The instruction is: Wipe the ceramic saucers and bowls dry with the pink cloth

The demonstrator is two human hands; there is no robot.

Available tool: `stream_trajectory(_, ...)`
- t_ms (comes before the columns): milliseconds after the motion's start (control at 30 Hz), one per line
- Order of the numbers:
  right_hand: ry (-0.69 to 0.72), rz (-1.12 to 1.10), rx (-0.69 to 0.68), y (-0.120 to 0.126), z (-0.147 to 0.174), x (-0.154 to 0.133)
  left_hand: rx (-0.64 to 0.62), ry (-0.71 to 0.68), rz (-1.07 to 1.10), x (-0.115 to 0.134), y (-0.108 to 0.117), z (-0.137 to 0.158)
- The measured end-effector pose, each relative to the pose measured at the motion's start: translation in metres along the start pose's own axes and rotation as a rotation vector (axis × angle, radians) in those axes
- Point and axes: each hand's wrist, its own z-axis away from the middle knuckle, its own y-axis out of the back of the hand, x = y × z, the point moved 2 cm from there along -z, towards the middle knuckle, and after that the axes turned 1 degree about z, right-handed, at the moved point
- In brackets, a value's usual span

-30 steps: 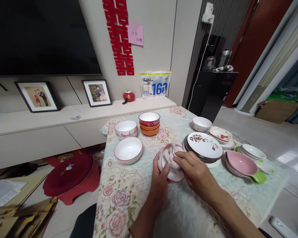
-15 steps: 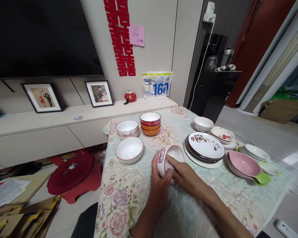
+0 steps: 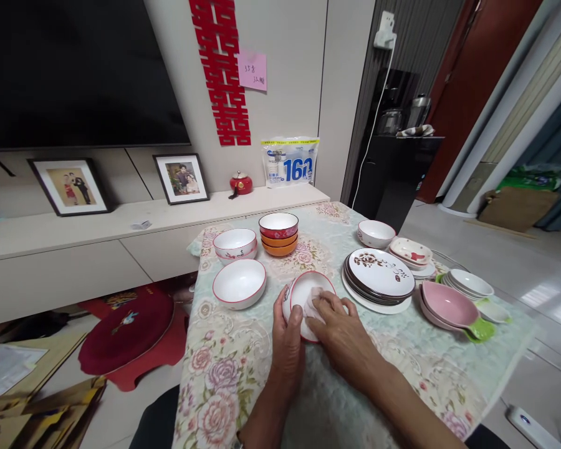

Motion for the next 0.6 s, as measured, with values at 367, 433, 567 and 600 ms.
stream_trajectory(367,-0.046,-0.582,0.162,-0.012,-0.007,-0.007,-0.083,0.047,0.103,-0.007,-0.005,0.005)
stream_trajectory(433,-0.067,-0.774,0.199,-0.007,-0.009,-0.008,-0.124,0.050,0.091,-0.009,-0.006,0.005)
stream_trajectory(567,0.038,-0.653,0.054,0.001,-0.006,-0.008,-0.141,0.037,0.070,-0.005,-0.006,0.006)
stream_trajectory(600,0.067,-0.541,0.000,0.002,-0.004,-0.007,-0.134,0.023,0.072,-0.003,-0.006,0.006)
